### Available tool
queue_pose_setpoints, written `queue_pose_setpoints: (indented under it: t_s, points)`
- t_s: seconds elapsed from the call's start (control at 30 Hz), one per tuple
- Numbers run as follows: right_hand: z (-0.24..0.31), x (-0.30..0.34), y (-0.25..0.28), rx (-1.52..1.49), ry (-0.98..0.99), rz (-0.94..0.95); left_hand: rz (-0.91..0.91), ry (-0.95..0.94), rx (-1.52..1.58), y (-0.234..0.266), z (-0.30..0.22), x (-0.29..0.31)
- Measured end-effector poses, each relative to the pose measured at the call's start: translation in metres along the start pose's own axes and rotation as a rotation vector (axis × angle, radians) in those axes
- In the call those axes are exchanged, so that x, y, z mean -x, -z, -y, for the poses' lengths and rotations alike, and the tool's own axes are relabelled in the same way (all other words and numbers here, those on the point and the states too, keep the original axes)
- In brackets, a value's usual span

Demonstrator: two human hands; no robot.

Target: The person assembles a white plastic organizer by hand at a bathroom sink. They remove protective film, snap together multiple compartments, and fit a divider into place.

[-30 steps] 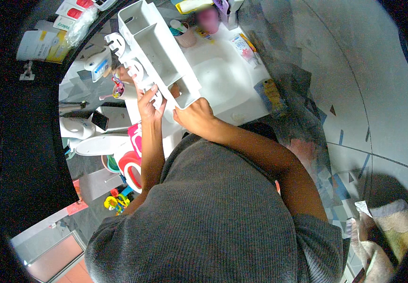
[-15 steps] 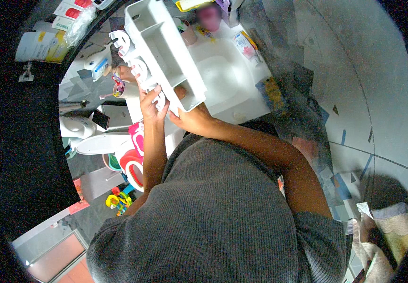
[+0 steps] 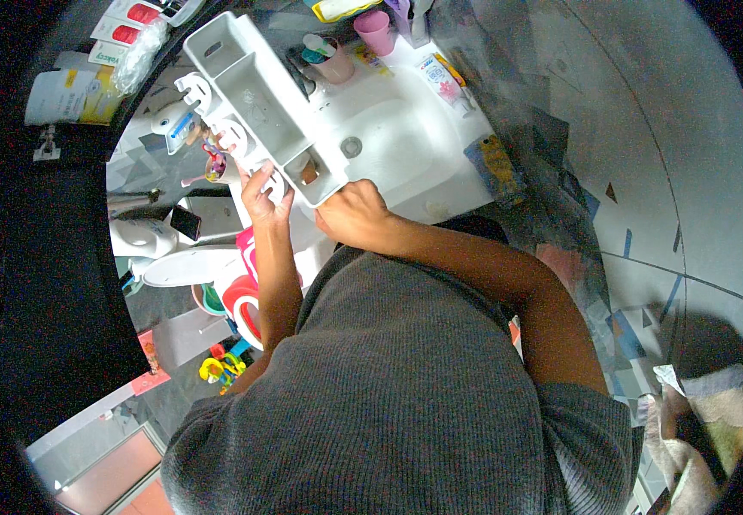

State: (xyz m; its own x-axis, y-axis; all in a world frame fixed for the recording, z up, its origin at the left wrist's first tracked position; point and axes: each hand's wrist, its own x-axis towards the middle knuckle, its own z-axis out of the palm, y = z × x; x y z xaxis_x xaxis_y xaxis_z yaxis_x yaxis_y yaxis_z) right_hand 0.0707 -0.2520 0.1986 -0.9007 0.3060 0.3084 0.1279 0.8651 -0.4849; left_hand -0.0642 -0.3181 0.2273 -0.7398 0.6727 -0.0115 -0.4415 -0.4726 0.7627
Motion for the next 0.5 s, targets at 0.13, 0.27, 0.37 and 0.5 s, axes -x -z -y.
queue_pose_setpoints:
  t_s: [0.13, 0.27, 0.37, 0.5]
  points:
    - [0.007, -0.004, 0.014, 0.051, -0.019, -0.149, 0.163, -0.047, -0.071, 0.002, 0.001, -0.009]
    - [0.006, -0.007, 0.011, 0.102, -0.019, -0.179, 0.179, -0.048, -0.070, 0.002, -0.001, -0.011]
    - [0.004, -0.009, 0.009, 0.063, 0.018, -0.285, 0.196, -0.039, -0.048, -0.005, -0.001, -0.011]
    - [-0.004, -0.012, 0.004, -0.134, 0.003, -0.329, 0.217, 0.014, -0.070, -0.015, 0.000, -0.004]
